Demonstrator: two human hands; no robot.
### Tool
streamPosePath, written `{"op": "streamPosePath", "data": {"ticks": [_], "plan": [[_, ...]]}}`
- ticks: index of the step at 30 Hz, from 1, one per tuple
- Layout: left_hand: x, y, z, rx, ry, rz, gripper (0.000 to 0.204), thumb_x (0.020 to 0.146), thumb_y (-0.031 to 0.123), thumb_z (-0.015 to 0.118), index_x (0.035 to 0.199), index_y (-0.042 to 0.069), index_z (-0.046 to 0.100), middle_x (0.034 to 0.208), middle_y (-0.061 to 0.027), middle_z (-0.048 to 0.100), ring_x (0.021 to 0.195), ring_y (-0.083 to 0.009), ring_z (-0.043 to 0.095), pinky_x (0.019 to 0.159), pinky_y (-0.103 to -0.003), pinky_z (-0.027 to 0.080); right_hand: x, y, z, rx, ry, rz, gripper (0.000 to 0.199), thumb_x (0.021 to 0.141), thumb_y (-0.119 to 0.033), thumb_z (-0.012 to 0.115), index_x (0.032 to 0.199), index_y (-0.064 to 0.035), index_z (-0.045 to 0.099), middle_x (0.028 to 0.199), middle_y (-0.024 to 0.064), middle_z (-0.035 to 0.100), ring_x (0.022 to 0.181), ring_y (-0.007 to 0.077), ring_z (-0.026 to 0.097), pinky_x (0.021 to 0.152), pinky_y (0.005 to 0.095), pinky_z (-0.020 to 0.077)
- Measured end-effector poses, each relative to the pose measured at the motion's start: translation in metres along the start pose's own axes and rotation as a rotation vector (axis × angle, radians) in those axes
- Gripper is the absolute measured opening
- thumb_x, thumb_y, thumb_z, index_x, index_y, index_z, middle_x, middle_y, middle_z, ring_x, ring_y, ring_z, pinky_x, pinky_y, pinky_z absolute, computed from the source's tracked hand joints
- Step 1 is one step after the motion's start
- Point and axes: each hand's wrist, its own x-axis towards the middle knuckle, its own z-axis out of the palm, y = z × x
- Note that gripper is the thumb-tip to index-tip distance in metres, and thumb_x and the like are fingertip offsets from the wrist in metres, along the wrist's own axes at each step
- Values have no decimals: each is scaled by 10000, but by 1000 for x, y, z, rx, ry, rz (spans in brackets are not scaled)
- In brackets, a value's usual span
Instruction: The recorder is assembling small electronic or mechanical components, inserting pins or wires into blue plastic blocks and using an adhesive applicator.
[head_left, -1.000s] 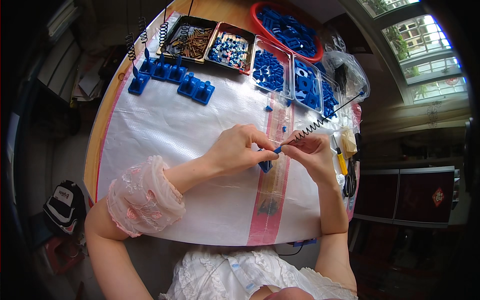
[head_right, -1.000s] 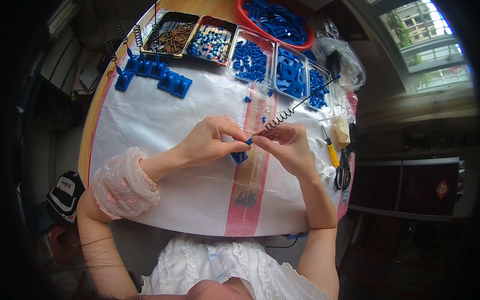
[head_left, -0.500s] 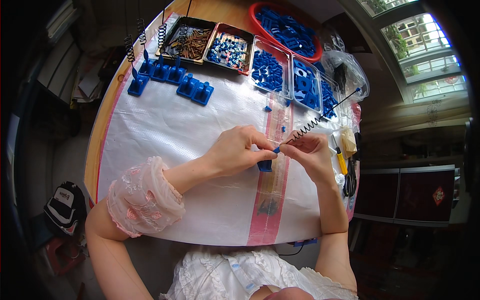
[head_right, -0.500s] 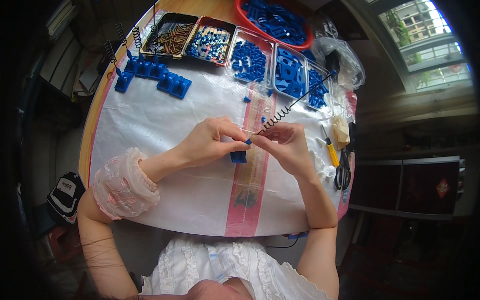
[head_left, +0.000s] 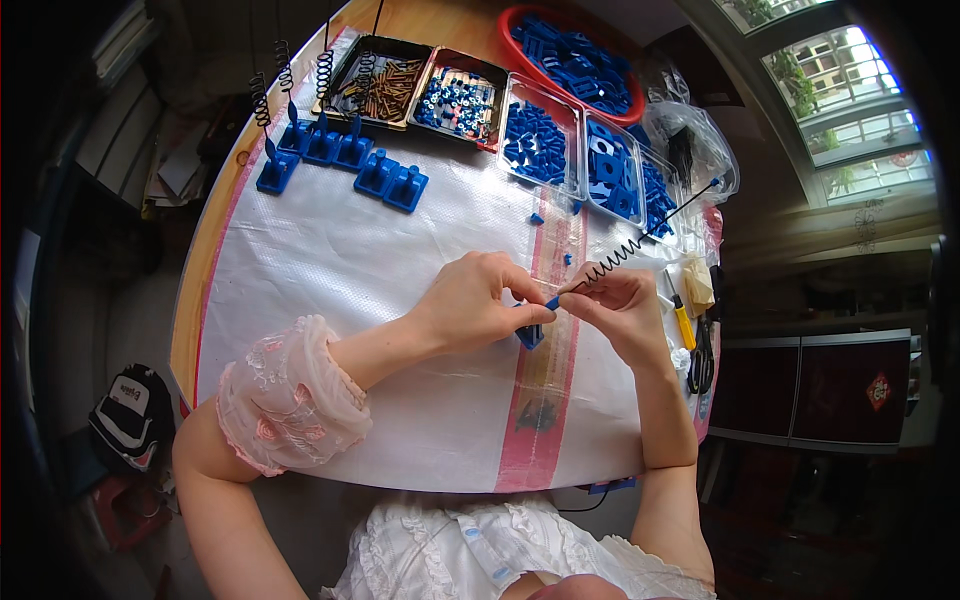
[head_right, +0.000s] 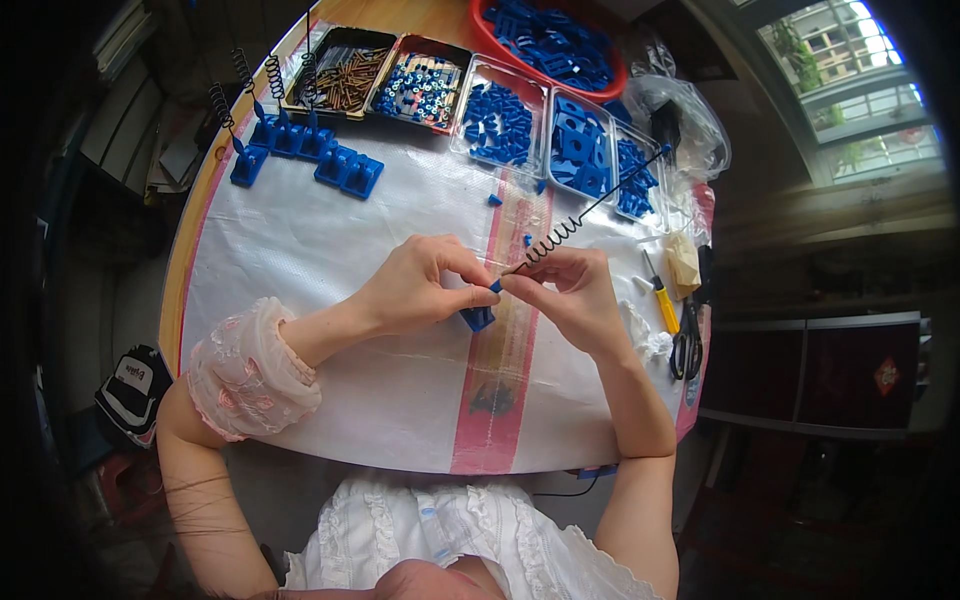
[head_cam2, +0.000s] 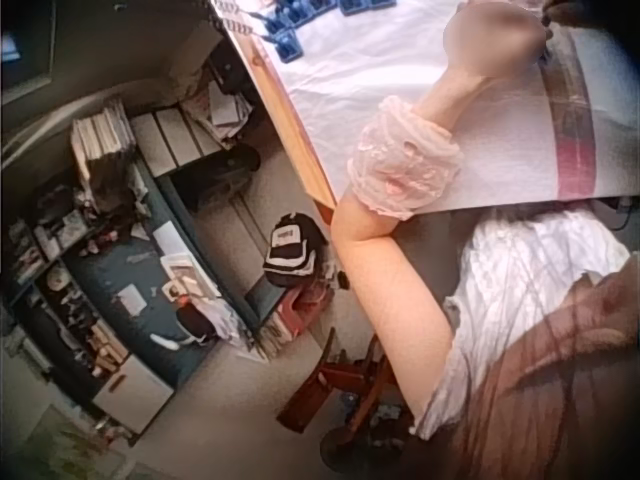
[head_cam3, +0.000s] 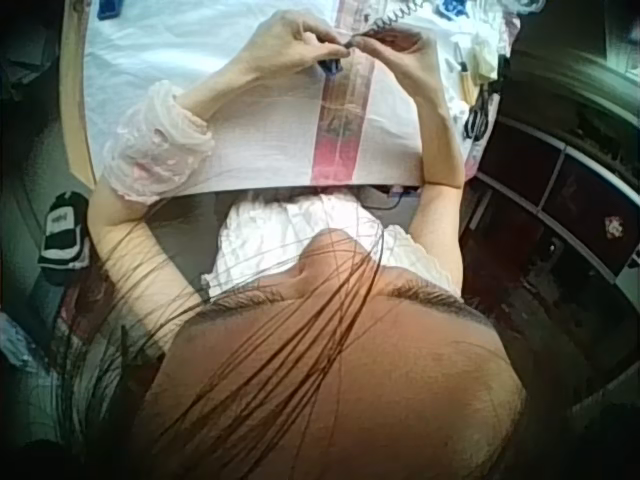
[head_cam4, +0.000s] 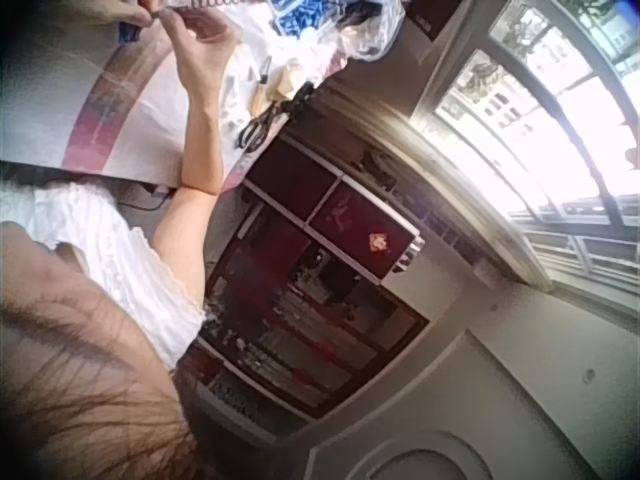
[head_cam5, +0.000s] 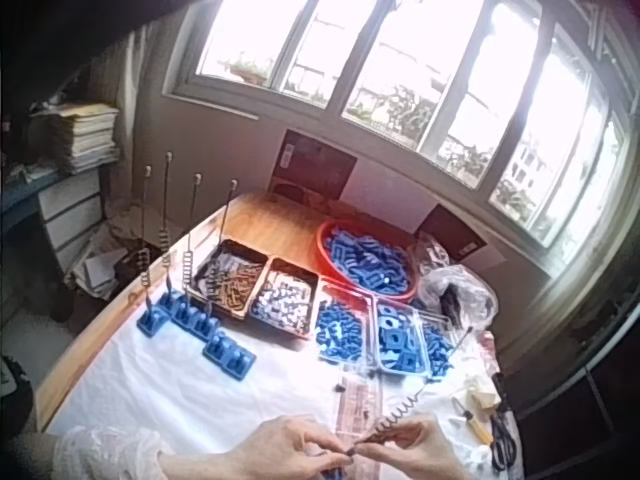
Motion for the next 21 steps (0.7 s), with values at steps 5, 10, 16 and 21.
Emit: {"op": "streamPosePath", "data": {"ticks": [5,10,16,21], "plan": [[0,-1,0,-29,13,18,128,815,167,856,901,73,847,868,-90,781,846,-194,684,756,-334,526,1,0,-2,-9,-28,-18,138,882,27,801,1019,37,802,958,91,798,868,113,722,821,277,575],[2,-8,3,-61,55,76,178,788,237,863,889,90,855,852,-119,785,774,-228,715,703,-343,537,0,1,-2,12,-44,-33,144,884,28,800,1028,34,804,972,91,799,889,115,724,839,284,575],[2,-10,5,-60,85,104,172,780,232,871,870,86,853,830,-113,782,746,-220,709,674,-337,526,0,3,-4,15,-55,-46,148,886,27,800,1034,30,805,983,85,797,905,117,722,843,285,574],[3,-8,3,-62,80,126,180,775,242,882,849,82,850,781,-94,774,716,-203,683,642,-338,502,1,4,-4,30,-67,-59,145,878,45,800,1023,36,797,956,62,766,879,116,701,814,281,568]]}}
